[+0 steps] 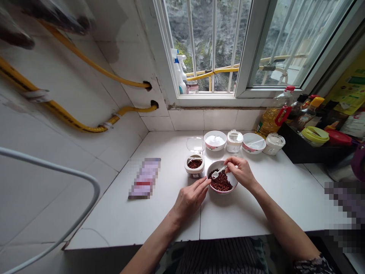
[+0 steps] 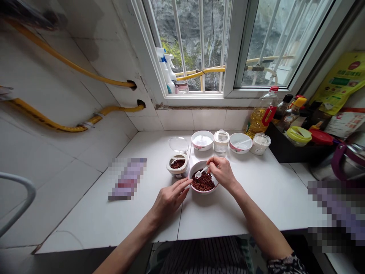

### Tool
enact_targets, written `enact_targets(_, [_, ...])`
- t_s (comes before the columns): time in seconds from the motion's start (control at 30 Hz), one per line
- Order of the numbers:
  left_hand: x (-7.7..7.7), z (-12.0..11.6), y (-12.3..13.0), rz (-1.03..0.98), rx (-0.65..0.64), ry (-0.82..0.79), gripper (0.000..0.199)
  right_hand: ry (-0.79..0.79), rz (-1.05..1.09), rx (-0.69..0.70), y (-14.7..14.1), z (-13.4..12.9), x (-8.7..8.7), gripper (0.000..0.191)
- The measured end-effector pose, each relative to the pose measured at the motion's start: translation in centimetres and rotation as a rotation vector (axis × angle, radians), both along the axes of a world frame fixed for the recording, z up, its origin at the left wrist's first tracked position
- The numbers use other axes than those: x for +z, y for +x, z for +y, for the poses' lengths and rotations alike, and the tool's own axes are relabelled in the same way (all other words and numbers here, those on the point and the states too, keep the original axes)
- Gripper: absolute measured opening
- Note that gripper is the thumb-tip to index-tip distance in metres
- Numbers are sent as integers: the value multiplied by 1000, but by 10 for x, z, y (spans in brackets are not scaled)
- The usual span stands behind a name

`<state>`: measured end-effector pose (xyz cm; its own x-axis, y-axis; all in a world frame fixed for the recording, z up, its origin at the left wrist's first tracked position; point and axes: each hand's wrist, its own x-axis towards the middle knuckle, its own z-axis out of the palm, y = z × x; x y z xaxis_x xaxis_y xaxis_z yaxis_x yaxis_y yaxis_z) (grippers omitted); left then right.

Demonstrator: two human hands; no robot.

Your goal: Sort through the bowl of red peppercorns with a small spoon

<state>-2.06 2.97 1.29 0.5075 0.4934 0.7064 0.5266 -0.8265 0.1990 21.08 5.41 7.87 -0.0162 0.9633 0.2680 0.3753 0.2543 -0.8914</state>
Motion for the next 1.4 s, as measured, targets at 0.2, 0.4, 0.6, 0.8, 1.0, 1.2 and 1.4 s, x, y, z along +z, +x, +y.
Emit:
enact_targets(0.2, [0, 0, 0, 0, -1, 1, 32, -108, 205, -19, 3, 5, 0, 17])
enact_targets(0.4, [-2, 0, 1, 2, 4, -5, 33, -14, 305, 2, -7, 7, 9, 24])
enact_targets(0.6, [-1, 0, 2, 0, 18, 8, 31, 324, -61, 62, -34, 0, 9, 17])
enact_targets(0.8, [0, 0, 2, 5, 18, 12, 31, 594, -313, 88, -35, -1, 7, 22])
enact_targets(1.0, [1, 0, 2, 3, 5, 6, 29, 378, -197, -57, -10, -5, 14, 16])
enact_targets(1.2, [0, 0, 1, 11, 15, 12, 29, 219, -312, 11, -5, -2, -3, 19])
enact_targets(1.4, [1, 0, 2, 6, 10, 14, 29, 91, -181, 42, -7, 0, -5, 18])
